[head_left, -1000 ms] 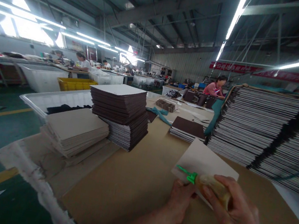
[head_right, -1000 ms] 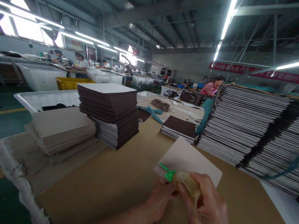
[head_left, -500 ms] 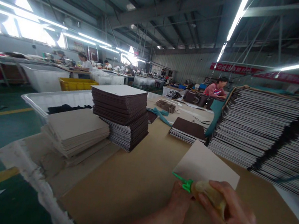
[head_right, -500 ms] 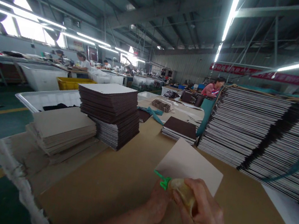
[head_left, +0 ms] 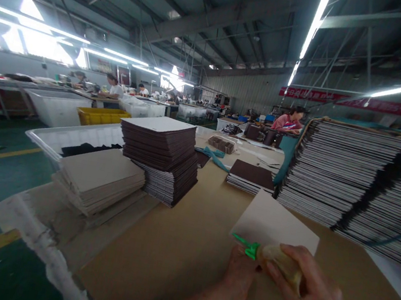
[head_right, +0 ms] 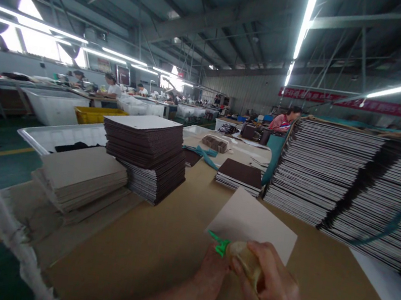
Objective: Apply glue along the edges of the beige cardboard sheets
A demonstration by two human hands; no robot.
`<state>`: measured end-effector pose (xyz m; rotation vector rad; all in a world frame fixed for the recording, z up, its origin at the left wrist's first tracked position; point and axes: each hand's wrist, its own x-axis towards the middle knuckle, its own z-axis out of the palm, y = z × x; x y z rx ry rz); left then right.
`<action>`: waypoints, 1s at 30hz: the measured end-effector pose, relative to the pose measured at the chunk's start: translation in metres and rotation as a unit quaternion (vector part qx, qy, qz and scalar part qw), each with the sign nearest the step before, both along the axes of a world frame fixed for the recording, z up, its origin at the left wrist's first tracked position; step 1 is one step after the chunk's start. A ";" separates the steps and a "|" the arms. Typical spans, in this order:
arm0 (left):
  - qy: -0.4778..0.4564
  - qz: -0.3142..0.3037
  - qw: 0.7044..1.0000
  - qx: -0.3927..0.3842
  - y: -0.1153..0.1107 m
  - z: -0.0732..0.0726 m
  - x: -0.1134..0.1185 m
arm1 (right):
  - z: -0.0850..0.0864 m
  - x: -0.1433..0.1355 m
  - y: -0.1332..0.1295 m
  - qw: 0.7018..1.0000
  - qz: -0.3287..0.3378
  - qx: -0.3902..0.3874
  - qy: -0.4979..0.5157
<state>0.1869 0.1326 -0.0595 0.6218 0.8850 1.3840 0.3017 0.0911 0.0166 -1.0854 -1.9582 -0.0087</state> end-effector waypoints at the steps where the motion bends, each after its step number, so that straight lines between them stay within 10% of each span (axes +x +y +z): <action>1: 0.003 0.009 1.000 -0.014 0.000 0.000 0.000 | -0.001 0.000 0.000 1.000 0.005 -0.003 -0.001; 30: 0.015 -0.018 1.000 0.003 0.001 0.000 0.000 | -0.001 0.001 0.004 1.000 0.023 -0.002 -0.004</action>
